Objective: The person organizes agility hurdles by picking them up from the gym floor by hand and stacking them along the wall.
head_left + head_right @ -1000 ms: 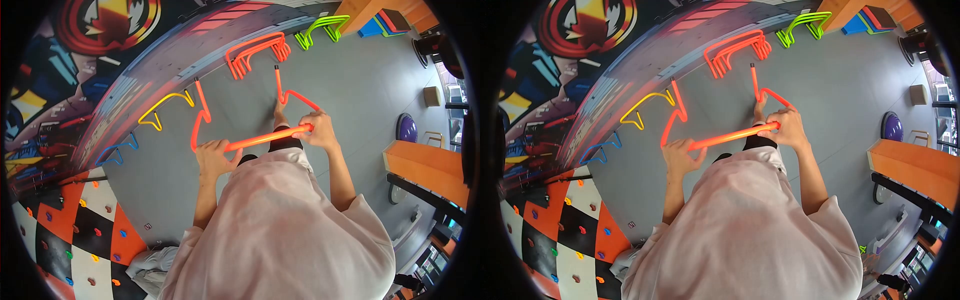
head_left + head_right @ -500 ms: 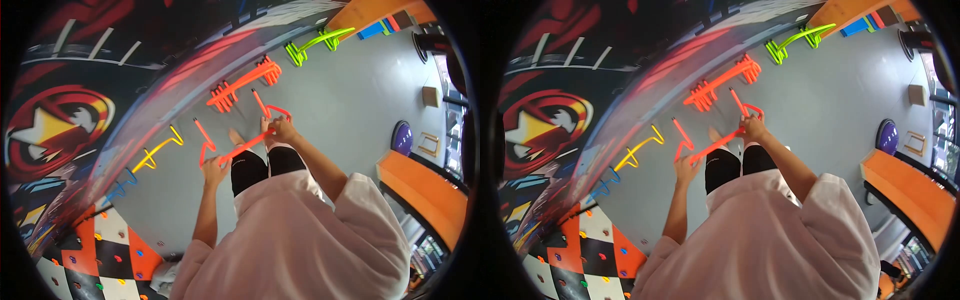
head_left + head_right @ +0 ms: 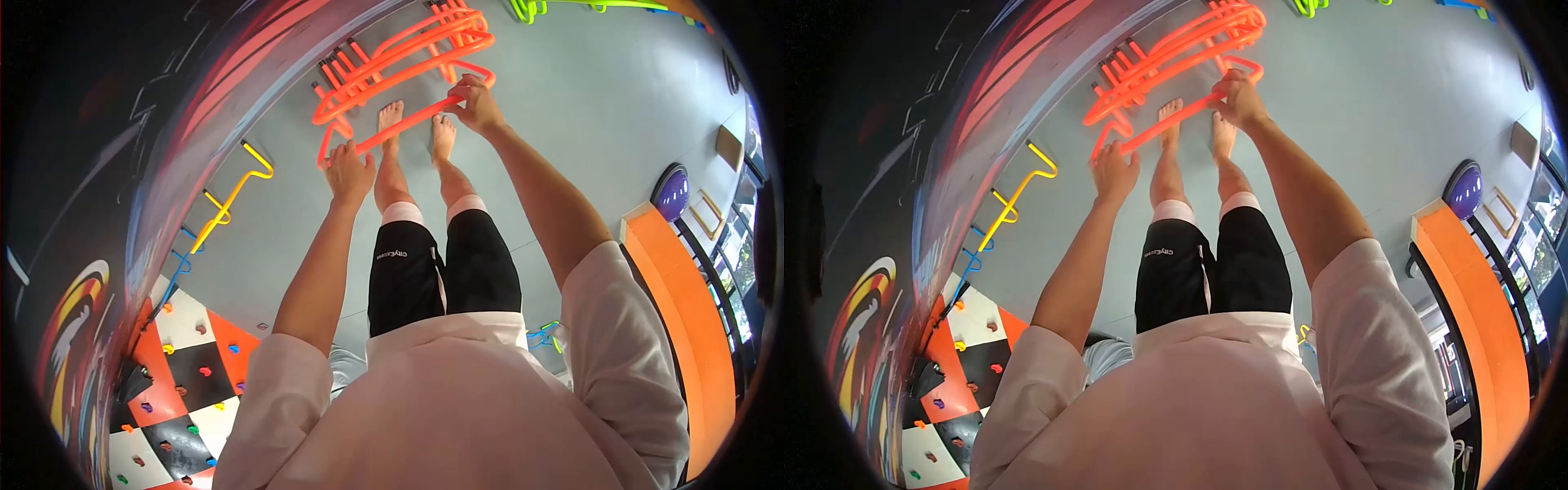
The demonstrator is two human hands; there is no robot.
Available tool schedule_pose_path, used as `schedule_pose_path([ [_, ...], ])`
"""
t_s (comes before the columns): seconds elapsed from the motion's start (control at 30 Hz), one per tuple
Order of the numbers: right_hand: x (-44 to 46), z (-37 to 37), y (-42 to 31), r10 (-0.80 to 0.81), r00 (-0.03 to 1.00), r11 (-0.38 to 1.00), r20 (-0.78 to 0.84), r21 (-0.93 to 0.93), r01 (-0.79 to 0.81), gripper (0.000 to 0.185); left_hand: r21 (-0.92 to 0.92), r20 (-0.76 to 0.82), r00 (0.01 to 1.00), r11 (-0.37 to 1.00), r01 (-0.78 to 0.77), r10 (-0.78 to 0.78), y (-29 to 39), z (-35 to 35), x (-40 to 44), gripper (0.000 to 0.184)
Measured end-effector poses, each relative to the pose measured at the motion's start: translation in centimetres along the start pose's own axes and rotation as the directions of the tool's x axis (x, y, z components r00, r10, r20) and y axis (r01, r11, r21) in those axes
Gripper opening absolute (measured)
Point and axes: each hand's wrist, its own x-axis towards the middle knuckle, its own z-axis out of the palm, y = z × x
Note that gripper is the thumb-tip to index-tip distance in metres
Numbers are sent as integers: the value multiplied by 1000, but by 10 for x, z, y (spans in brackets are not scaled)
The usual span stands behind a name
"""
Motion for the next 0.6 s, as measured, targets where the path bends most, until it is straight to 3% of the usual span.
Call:
schedule_pose_path([
  [0.1, 10, -7, -9, -27, 992, 994, -122, -111, 14, 26, -75, 170, 985, 997, 31, -18, -3, -14, 17, 50],
  [0.2, 25, -23, -16, 44, 995, 962, -94, -264, -68, 52, -100, -28, 999, 995, -19, 16, -5, -26, 14, 64],
  [0.27, 30, -34, -26, 156, 987, 934, -30, -320, -158, 73, -142, 46, 999, 990, 3, 4, -14, -39, 10, 70],
  [0.43, 5, -45, -48, 74, 973, 979, -220, -172, -113, 69, -177, 11, 999, 983, -47, 49, -33, -67, -19, 71],
  [0.47, -7, -48, -58, 134, 967, 982, -219, -100, -159, 68, -181, 3, 997, 981, -73, 74, -34, -75, -27, 71],
  [0.6, -83, -76, -113, 92, 951, 993, -295, 94, -66, 63, -276, -80, 967, 927, -253, 240, -35, -118, -59, 67],
])
